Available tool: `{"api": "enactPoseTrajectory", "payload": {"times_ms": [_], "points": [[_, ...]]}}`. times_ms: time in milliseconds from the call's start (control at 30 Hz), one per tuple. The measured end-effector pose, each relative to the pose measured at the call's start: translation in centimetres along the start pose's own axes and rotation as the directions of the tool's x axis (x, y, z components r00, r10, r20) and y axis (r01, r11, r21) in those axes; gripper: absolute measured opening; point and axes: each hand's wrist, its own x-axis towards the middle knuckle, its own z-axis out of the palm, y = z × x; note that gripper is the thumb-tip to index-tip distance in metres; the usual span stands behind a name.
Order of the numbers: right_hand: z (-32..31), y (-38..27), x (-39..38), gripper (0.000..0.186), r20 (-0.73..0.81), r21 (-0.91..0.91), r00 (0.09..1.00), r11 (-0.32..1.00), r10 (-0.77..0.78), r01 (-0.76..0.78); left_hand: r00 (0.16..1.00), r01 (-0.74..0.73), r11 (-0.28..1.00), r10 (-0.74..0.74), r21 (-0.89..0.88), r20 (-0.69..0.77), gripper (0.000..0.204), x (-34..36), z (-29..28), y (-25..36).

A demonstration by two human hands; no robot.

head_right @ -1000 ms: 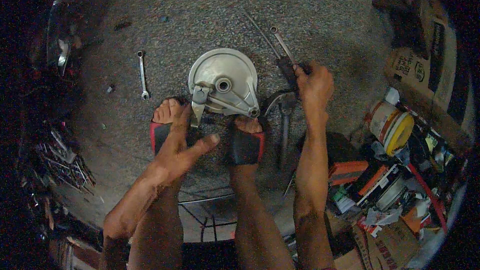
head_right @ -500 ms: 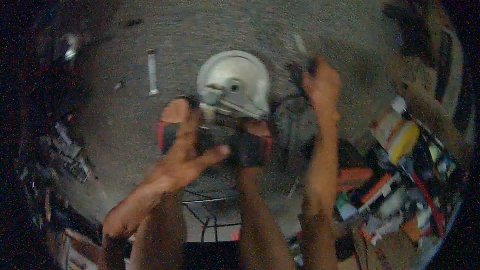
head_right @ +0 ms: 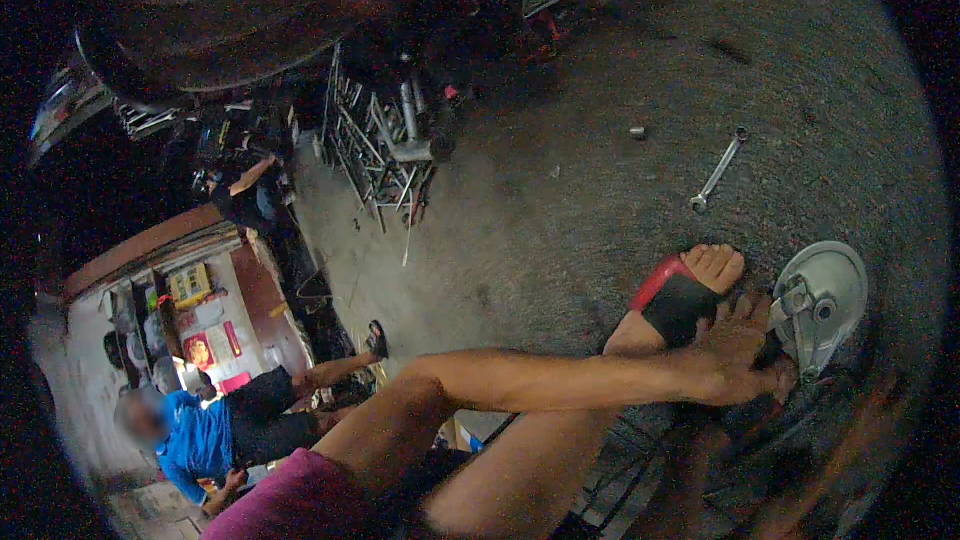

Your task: The person sits on the floor and assembles a mechanical drum brake assembly. They fit brake shoes into the drum, attach a metal backing plate, and use a wrench to tighten bolts on the assembly.

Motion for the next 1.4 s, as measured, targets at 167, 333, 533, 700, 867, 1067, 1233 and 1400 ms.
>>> {"api": "enactPoseTrajectory", "payload": {"times_ms": [167,333,533,700,867,1067,1233,1400], "points": [[-3.7,-6.1,-4.0,0.047,-0.050,0.034,0.997,0.998,-0.056,0.058,0.999,-0.043,0.996,0.041,0.078,0.026,0.094,-0.8,0.0,0.7],[-5.6,-14.4,-6.0,0.041,-0.008,0.110,0.992,0.986,-0.122,0.122,0.999,-0.031,0.998,0.028,0.056,0.046,0.089,-0.7,-0.8,0.7],[-6.7,-19.2,-9.1,0.037,0.081,0.258,0.991,0.958,0.109,-0.127,0.995,-0.084,0.978,0.094,0.189,-0.042,0.088,0.1,1.8,-0.4],[-7.8,-18.7,-10.5,0.033,0.043,0.495,0.971,0.839,0.236,-0.225,0.975,-0.219,0.970,0.212,0.106,0.075,0.087,2.5,2.7,-1.6],[-7.1,-26.0,-11.2,0.021,0.043,0.603,0.979,0.776,0.197,-0.183,0.973,-0.221,0.953,0.229,0.207,-0.013,0.099,-0.6,-0.9,-3.7],[-11.1,-27.0,-11.2,0.019,0.182,0.647,0.983,0.751,0.009,-0.127,0.992,-0.127,0.976,0.124,0.176,0.027,0.094,-0.8,-0.3,-0.5],[-7.9,-29.3,-12.0,0.015,0.103,0.671,0.995,0.739,-0.011,-0.062,0.985,-0.175,0.977,0.172,0.125,0.030,0.091,0.0,-2.6,-1.7],[-6.9,-29.9,-10.7,0.014,0.109,0.667,0.989,0.745,-0.098,0.000,0.974,-0.227,0.973,0.227,0.043,-0.001,0.090,-0.3,-2.3,-2.3]]}}
